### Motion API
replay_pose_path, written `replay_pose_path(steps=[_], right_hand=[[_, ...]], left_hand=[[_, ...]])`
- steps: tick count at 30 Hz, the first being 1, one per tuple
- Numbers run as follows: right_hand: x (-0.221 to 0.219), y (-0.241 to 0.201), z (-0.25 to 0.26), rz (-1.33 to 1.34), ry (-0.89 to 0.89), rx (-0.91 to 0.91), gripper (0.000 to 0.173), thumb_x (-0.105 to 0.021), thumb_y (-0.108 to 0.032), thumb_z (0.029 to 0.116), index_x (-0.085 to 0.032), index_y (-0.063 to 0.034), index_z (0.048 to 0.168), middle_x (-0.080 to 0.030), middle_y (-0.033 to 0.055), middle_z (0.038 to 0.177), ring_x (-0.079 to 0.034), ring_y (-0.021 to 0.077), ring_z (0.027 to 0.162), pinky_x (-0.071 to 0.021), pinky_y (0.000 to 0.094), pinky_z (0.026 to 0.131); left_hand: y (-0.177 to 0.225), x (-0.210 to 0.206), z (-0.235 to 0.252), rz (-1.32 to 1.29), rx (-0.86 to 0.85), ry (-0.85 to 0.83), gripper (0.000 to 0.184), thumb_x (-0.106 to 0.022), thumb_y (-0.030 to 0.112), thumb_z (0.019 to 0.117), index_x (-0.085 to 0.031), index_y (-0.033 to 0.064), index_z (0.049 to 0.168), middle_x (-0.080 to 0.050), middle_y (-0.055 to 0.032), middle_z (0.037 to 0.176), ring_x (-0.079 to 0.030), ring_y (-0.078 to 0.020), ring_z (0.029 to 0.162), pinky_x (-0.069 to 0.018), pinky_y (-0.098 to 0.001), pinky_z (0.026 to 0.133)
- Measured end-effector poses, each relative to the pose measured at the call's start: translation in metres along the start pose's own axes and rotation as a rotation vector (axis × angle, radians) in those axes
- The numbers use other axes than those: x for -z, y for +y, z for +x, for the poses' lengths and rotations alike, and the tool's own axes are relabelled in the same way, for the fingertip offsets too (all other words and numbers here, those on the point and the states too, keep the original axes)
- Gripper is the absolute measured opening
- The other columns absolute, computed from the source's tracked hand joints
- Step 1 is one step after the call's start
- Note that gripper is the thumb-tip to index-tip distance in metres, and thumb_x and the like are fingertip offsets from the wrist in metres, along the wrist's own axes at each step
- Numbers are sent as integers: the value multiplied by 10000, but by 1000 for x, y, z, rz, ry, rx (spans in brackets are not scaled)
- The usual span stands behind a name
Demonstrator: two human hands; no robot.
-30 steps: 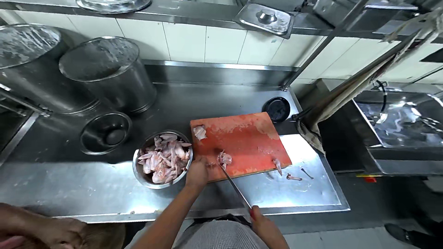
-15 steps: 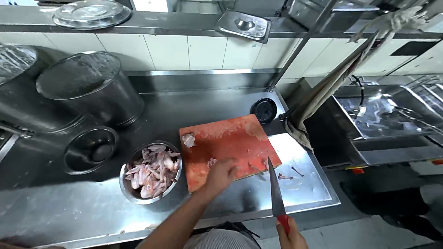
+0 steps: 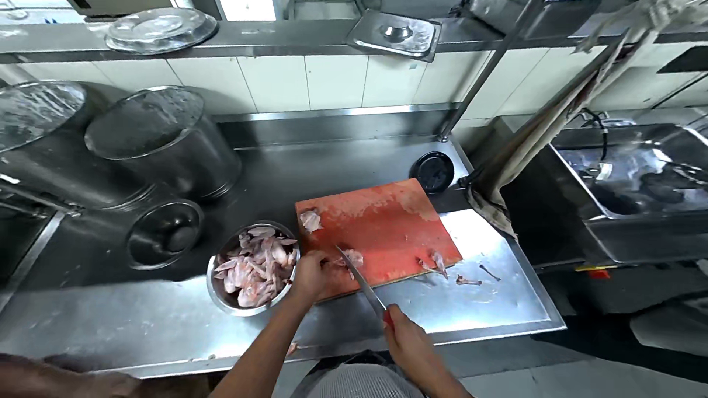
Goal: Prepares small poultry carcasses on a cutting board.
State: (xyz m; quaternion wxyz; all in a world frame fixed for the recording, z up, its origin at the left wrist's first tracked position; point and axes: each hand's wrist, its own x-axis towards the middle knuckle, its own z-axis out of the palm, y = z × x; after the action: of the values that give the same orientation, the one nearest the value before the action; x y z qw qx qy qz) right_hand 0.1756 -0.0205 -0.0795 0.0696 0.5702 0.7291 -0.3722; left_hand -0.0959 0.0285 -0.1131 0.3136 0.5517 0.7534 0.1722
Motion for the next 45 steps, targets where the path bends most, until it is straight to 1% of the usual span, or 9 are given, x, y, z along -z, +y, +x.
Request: replay_pose_path(steps=[7, 14, 17, 22, 27, 31, 35, 40, 45], right_hand=[[-8, -10, 4, -151, -61, -83, 341, -424, -312, 1069, -536, -108, 1318, -678, 167, 1115, -716, 350, 948, -594, 523, 788], [-20, -24, 27, -195, -4, -168, 348, -387, -312, 1079, -513, -144, 1356, -674, 169, 1118, -725, 355, 921, -606, 516, 751], [-17, -22, 22, -190, -36, -183, 371, -391, -306, 1079, -501, -136, 1390, -691, 168, 1098, -721, 364, 960, -596, 532, 789], [-22, -11, 10, -158, -73, -171, 349, -396, -329, 1085, -513, -114, 1333, -707, 158, 1004, -726, 352, 935, -589, 526, 786], [-19, -30, 37, -116, -79, -111, 347, -417, -324, 1076, -499, -103, 1331, -703, 151, 1001, -724, 337, 939, -584, 519, 805], [-27, -8, 13, -111, -137, -154, 375, -395, -340, 1087, -492, -106, 1365, -713, 165, 1000, -726, 357, 943, -579, 540, 812], [-38, 16, -4, -117, -190, -222, 371, -410, -334, 1079, -498, -105, 1358, -718, 186, 1021, -725, 374, 969, -576, 553, 817], [-40, 14, 8, -170, -180, -218, 371, -393, -339, 1083, -502, -116, 1359, -718, 179, 1042, -724, 371, 989, -575, 545, 829], [-21, 6, -8, -206, -136, -186, 363, -391, -349, 1084, -532, -114, 1321, -698, 173, 1093, -717, 363, 994, -579, 541, 816]], left_hand=[[9, 1, -7, 93, 37, -77, 224, -618, 244, 996, -760, 130, 1126, -730, -69, 1159, -689, -216, 1109, -543, -455, 1021], [25, -3, -11, 91, 134, -75, 249, -614, 297, 992, -762, 111, 1065, -748, -75, 1044, -713, -237, 1010, -565, -482, 944], [19, -6, -9, 129, 181, -71, 226, -609, 247, 991, -753, 121, 1111, -744, -90, 1098, -705, -265, 1062, -554, -509, 968], [4, -9, -4, 184, 124, -130, 265, -552, 188, 1009, -742, 137, 1187, -707, -84, 1248, -664, -265, 1188, -522, -488, 1047], [-3, -13, -8, 158, 86, -90, 263, -543, 153, 1003, -735, 125, 1179, -702, -84, 1252, -661, -251, 1191, -524, -469, 1051], [5, -16, -12, 228, 153, -70, 282, -518, 181, 1003, -723, 116, 1185, -672, -95, 1295, -664, -262, 1177, -542, -469, 1017], [3, -22, -28, 197, 203, -64, 300, -516, 223, 994, -723, 112, 1179, -693, -93, 1248, -675, -252, 1156, -546, -455, 1009], [-11, -34, -61, 96, 187, -41, 293, -523, 227, 1002, -711, 80, 1174, -723, -101, 1155, -697, -241, 1088, -554, -432, 980], [-11, -36, -61, 74, 219, 7, 284, -546, 241, 984, -718, 81, 1145, -735, -91, 1106, -711, -231, 1040, -566, -434, 948]])
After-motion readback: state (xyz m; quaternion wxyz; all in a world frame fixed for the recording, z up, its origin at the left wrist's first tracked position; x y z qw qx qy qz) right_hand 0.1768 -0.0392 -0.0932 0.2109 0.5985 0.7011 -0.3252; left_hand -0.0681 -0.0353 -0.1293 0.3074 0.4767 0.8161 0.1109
